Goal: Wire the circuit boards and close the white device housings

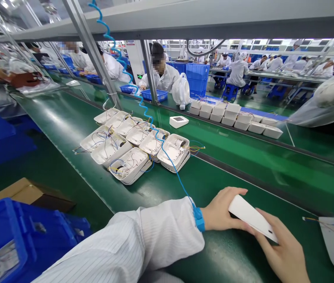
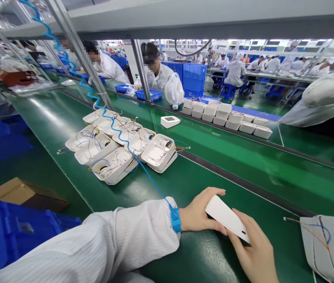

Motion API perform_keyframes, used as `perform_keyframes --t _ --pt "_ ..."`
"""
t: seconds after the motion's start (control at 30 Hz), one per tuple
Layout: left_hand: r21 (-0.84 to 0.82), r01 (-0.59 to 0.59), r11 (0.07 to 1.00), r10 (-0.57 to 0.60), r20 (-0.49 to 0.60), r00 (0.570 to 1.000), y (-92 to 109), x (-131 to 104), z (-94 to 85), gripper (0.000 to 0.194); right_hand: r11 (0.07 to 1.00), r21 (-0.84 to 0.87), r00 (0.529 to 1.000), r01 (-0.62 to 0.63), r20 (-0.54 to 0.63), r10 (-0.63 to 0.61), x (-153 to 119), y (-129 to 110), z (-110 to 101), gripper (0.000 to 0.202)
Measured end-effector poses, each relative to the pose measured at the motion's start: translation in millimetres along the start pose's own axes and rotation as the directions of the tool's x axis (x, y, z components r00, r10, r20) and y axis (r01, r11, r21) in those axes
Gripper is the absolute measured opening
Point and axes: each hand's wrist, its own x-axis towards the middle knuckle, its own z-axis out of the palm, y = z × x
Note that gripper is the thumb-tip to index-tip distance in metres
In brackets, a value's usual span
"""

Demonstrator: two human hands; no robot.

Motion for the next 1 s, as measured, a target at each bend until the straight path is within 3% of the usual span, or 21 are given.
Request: perform_keyframes --t 0.17,0.37,0.57,0.77,1.0 --pt "0.008 0.063 0.998 -0.063 -0.002 0.998 -0.4 1.4 -0.4 0.081 0.999 -0.028 1.000 0.017 -0.011 -0.018 3.3 -6.4 0.1 0.037" --pt "0.045 0.094 0.995 -0.093 -0.018 0.995 4.0 1.6 -1.7 0.073 0.998 0.039 0.996 0.054 -0.068 -0.051 8.1 -15.1 0.6 0.029" --pt "0.115 0.095 0.989 -0.092 -0.031 0.995 7.2 0.6 -0.6 0.060 0.988 0.149 0.993 0.025 -0.121 -0.007 10.4 -24.2 2.8 0.028" --pt "0.269 0.101 0.958 -0.087 -0.063 0.994 1.8 3.6 -2.0 0.054 0.968 0.250 0.996 -0.009 -0.087 0.032 14.1 -24.2 3.3 0.031" --pt "0.319 0.070 0.945 -0.056 -0.053 0.997 -3.5 2.5 -3.6 0.054 0.961 0.275 1.000 0.019 -0.013 -0.016 19.3 -20.7 -5.5 0.038"
